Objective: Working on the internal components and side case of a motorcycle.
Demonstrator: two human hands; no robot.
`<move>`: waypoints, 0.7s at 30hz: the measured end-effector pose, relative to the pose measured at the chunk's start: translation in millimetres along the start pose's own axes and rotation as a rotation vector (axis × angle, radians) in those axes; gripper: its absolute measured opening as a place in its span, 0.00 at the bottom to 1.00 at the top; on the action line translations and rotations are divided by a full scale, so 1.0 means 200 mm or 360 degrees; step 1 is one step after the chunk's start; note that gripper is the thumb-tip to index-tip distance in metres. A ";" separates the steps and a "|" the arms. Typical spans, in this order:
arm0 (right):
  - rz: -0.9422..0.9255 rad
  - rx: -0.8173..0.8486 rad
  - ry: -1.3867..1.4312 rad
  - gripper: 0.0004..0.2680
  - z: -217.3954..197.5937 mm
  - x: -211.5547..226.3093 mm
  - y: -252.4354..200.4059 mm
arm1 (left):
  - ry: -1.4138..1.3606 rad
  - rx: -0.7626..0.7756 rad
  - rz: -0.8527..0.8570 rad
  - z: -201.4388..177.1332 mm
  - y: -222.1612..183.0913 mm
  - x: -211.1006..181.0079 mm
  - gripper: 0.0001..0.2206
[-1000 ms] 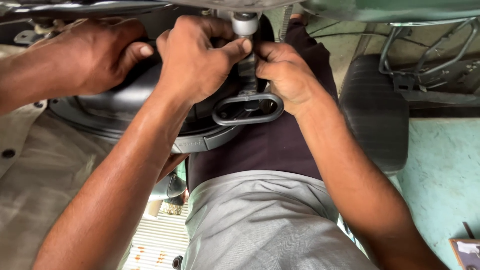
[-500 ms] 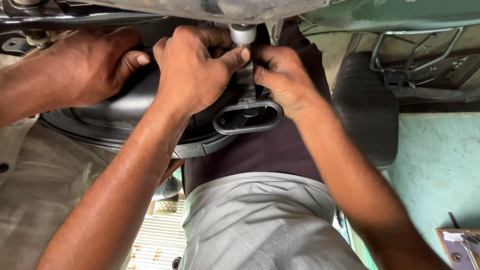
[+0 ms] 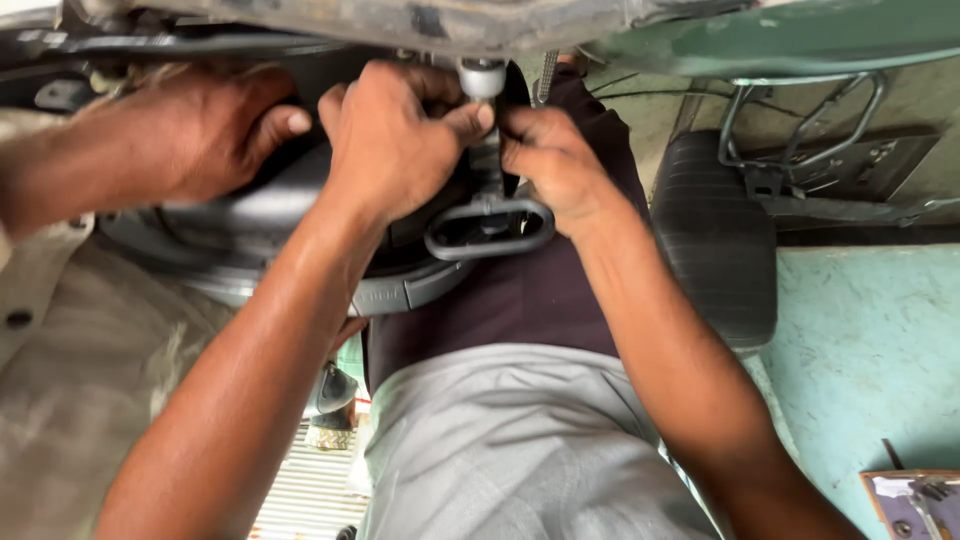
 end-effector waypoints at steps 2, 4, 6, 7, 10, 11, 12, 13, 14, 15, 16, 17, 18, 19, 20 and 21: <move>-0.0143 0.0143 -0.0139 0.08 0.01 0.05 0.00 | 0.0012 -0.0033 0.0028 0.00 0.00 0.01 0.14; -0.0093 0.0061 -0.0037 0.08 0.06 0.06 -0.02 | 0.0003 -0.0035 0.0044 0.00 -0.01 0.02 0.14; -0.0067 -0.0023 0.0061 0.09 0.07 0.09 -0.01 | -0.0001 -0.0044 0.0083 0.00 0.02 -0.01 0.15; -0.0026 -0.0028 0.0064 0.08 0.06 0.09 0.00 | 0.0001 -0.0043 0.0060 -0.01 0.03 -0.01 0.15; 0.0031 0.0005 0.0119 0.07 0.03 0.02 0.01 | 0.0044 0.0001 -0.0052 -0.01 0.00 -0.01 0.16; 0.0007 0.0036 0.0172 0.07 0.01 0.00 0.02 | 0.0104 0.0041 -0.0105 -0.02 0.00 -0.01 0.16; 0.0002 0.0042 0.0158 0.07 -0.03 -0.02 0.02 | 0.0098 0.0027 -0.0098 -0.01 0.01 0.01 0.16; -0.0059 0.0038 0.0081 0.07 -0.07 -0.03 0.02 | 0.0084 0.0021 -0.0052 -0.01 0.01 0.02 0.16; -0.0122 0.0042 0.0001 0.08 -0.10 -0.03 0.03 | 0.0072 0.0006 -0.0006 -0.01 0.01 0.04 0.17; -0.0129 0.0058 -0.0017 0.08 -0.10 0.00 -0.02 | 0.0067 -0.0018 -0.0002 -0.01 -0.02 0.05 0.17; -0.0138 -0.0225 -0.0269 0.08 -0.14 0.06 -0.05 | 0.0024 -0.0116 0.0091 -0.04 -0.03 0.04 0.17; -0.0153 -0.0513 -0.0515 0.10 -0.17 0.12 -0.09 | -0.0017 -0.0214 0.0184 -0.07 -0.04 0.04 0.17; -0.0181 -0.0497 -0.0544 0.10 -0.16 0.19 -0.16 | -0.0025 -0.0252 0.0201 -0.08 -0.09 0.03 0.17; -0.0283 -0.0566 -0.0740 0.10 -0.17 0.26 -0.23 | -0.0197 -0.0491 0.0330 -0.13 -0.16 0.01 0.16; -0.0372 -0.0638 -0.0932 0.10 -0.17 0.32 -0.32 | -0.0374 -0.0718 0.0451 -0.15 -0.24 0.00 0.15; -0.0387 -0.0626 -0.0958 0.10 -0.17 0.36 -0.38 | -0.0387 -0.0746 0.0459 -0.17 -0.33 -0.02 0.15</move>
Point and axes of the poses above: each hand's wrist, its own y-axis towards the middle knuckle, its own z-axis out of the palm, x = y × z, the point moved 5 cm from there along y, towards the middle knuckle, and after that the axes turned 4 degrees about z, right-handed, at the moved point
